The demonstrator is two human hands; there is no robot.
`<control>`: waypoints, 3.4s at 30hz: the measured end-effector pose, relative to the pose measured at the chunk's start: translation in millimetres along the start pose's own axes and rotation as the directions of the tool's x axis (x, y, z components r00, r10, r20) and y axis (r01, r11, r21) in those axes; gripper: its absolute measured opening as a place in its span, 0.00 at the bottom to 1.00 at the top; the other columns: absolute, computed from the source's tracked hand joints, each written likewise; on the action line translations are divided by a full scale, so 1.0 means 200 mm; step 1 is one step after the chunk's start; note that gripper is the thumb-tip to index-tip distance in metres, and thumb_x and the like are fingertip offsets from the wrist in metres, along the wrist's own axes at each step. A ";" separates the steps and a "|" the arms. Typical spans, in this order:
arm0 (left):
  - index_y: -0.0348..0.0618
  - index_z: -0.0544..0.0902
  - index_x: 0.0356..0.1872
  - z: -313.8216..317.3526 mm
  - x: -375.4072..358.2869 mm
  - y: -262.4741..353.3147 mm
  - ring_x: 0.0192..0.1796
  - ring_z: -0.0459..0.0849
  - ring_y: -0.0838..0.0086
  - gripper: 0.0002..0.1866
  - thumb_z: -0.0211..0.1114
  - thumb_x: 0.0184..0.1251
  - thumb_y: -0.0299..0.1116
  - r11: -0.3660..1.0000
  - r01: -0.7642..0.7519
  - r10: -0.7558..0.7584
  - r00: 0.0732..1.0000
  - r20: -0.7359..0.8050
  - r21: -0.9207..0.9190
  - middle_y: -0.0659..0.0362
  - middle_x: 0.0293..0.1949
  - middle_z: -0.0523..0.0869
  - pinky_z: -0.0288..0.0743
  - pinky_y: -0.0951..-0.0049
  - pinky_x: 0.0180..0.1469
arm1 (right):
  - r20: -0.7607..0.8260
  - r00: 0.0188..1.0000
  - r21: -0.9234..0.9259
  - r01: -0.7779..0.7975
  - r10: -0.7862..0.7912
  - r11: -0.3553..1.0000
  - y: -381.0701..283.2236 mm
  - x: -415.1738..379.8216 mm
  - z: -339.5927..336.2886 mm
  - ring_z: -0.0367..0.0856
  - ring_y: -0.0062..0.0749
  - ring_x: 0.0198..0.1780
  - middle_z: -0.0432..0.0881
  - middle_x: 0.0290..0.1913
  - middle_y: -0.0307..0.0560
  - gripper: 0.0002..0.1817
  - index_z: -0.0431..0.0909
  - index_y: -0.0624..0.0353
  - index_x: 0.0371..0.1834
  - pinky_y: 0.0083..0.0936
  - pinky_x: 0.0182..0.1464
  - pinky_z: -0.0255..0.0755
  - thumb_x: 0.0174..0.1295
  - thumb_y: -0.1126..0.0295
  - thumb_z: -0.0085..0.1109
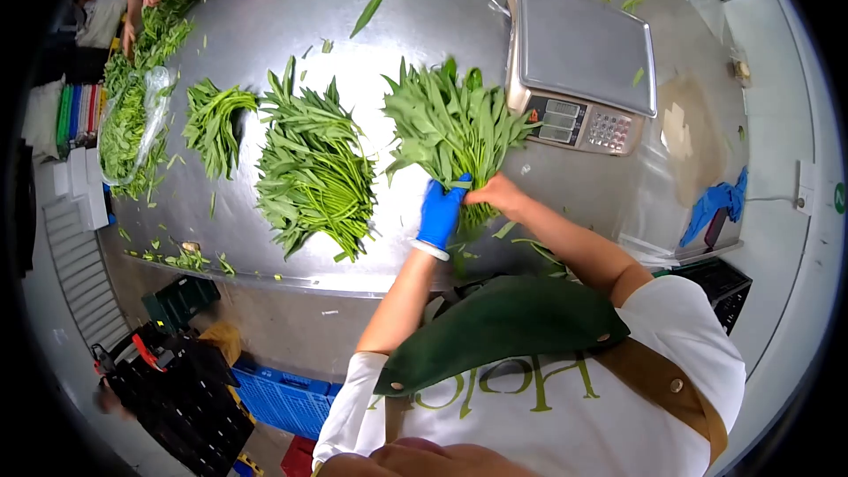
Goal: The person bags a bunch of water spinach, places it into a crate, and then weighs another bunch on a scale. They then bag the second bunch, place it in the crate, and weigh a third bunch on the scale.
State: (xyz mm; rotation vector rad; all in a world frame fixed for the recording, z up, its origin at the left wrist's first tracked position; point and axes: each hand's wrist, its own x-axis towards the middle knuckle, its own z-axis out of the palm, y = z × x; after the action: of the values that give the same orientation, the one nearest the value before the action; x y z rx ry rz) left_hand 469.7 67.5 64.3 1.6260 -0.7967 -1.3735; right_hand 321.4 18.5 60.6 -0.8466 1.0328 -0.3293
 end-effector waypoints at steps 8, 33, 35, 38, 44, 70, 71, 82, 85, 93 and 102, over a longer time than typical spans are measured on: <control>0.33 0.71 0.61 0.03 0.04 0.02 0.58 0.77 0.63 0.25 0.63 0.67 0.35 0.982 0.008 -0.015 0.999 -0.035 -0.189 0.49 0.57 0.80 0.68 0.65 0.60 | 0.010 1.000 0.079 0.028 -0.029 0.996 -0.10 0.01 -0.01 0.78 0.27 0.51 0.81 0.51 0.43 0.29 0.74 0.61 0.58 0.27 0.56 0.71 0.50 0.76 0.70; 0.32 0.72 0.58 1.20 0.54 0.89 0.54 0.77 0.70 0.25 0.65 0.65 0.38 0.896 -0.040 0.163 0.956 0.246 -0.442 0.53 0.52 0.81 0.70 0.71 0.55 | -0.350 0.886 -0.024 0.315 -0.303 0.949 -0.93 -0.29 -1.16 0.77 0.28 0.54 0.81 0.50 0.43 0.26 0.74 0.61 0.57 0.28 0.59 0.67 0.53 0.71 0.69; 0.33 0.71 0.60 1.17 0.65 0.74 0.55 0.76 0.69 0.27 0.65 0.63 0.37 0.927 0.045 0.074 0.952 0.298 -0.372 0.52 0.53 0.80 0.69 0.70 0.57 | -0.377 0.887 -0.128 0.236 -0.267 0.963 -0.87 -0.23 -1.25 0.77 0.29 0.55 0.81 0.52 0.44 0.29 0.73 0.62 0.58 0.27 0.59 0.67 0.52 0.68 0.70; 0.35 0.73 0.60 0.94 0.55 0.71 0.52 0.78 0.70 0.26 0.64 0.64 0.36 0.953 -0.090 0.168 0.951 0.258 -0.290 0.54 0.53 0.80 0.72 0.72 0.53 | -0.514 0.831 -0.257 0.089 -0.215 0.962 -0.92 -0.29 -1.19 0.77 0.31 0.54 0.80 0.53 0.48 0.36 0.70 0.66 0.60 0.28 0.59 0.67 0.50 0.60 0.73; 0.38 0.79 0.52 -0.03 0.44 0.40 0.38 0.84 0.65 0.14 0.61 0.67 0.31 0.861 -0.219 0.435 0.785 -0.442 0.459 0.53 0.42 0.86 0.77 0.69 0.39 | -0.538 0.231 -0.826 0.052 -0.811 0.562 -0.81 -0.45 -1.01 0.80 0.35 0.47 0.81 0.50 0.49 0.25 0.72 0.63 0.56 0.27 0.50 0.72 0.57 0.66 0.66; 0.36 0.85 0.44 -0.62 -0.10 0.28 0.35 0.81 0.76 0.09 0.64 0.65 0.27 0.932 -0.161 0.321 0.783 -0.533 0.326 0.55 0.37 0.87 0.75 0.76 0.41 | -0.097 0.908 -0.044 0.406 -0.408 0.913 -0.51 0.53 0.72 0.79 0.27 0.42 0.81 0.41 0.45 0.10 0.70 0.60 0.49 0.24 0.41 0.72 0.66 0.74 0.48; 0.35 0.84 0.44 -0.66 -0.11 0.19 0.36 0.80 0.78 0.09 0.63 0.66 0.25 0.938 -0.162 0.318 0.755 -0.574 0.306 0.58 0.39 0.87 0.74 0.78 0.42 | -0.076 0.912 -0.231 0.376 -0.402 0.897 -0.43 0.63 0.73 0.79 0.30 0.42 0.81 0.41 0.47 0.11 0.70 0.60 0.50 0.25 0.42 0.72 0.66 0.72 0.50; 0.33 0.80 0.50 -0.83 -0.20 0.01 0.48 0.82 0.73 0.12 0.57 0.69 0.23 0.971 -0.194 0.240 0.782 -0.575 0.141 0.54 0.48 0.84 0.74 0.75 0.52 | -0.133 0.849 -0.568 0.358 -0.512 0.741 -0.42 0.88 0.67 0.80 0.43 0.35 0.81 0.36 0.53 0.16 0.71 0.65 0.43 0.35 0.44 0.75 0.62 0.62 0.58; 0.34 0.80 0.51 -0.85 -0.25 -0.04 0.44 0.80 0.77 0.12 0.56 0.69 0.23 0.976 -0.218 0.173 0.723 -0.668 0.016 0.57 0.46 0.84 0.73 0.78 0.47 | -0.082 0.836 0.015 0.545 -0.542 0.838 -0.65 0.66 0.66 0.75 0.22 0.28 0.78 0.32 0.44 0.13 0.65 0.62 0.52 0.21 0.32 0.73 0.68 0.70 0.52; 0.33 0.79 0.52 -0.79 -0.25 -0.11 0.45 0.80 0.78 0.12 0.56 0.70 0.23 0.973 -0.200 0.069 0.727 -0.684 -0.115 0.58 0.46 0.83 0.73 0.79 0.48 | 0.183 0.893 -0.660 0.422 -0.412 0.621 -0.18 0.61 0.96 0.80 0.54 0.44 0.80 0.43 0.60 0.27 0.71 0.67 0.49 0.39 0.46 0.73 0.54 0.60 0.68; 0.34 0.81 0.49 -0.80 -0.28 0.00 0.46 0.82 0.73 0.11 0.57 0.69 0.22 0.961 -0.228 0.272 0.710 -0.650 0.153 0.55 0.45 0.84 0.75 0.74 0.51 | 0.311 0.933 -0.041 0.203 -0.180 0.978 -0.52 0.55 0.90 0.82 0.29 0.34 0.81 0.37 0.45 0.17 0.71 0.61 0.51 0.26 0.36 0.76 0.61 0.68 0.61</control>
State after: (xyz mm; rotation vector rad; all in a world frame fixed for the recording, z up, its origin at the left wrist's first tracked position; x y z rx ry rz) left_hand 615.6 148.0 96.3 1.8055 -0.5873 -0.4931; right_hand 544.9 -34.0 114.1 -1.0319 0.6770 -0.3144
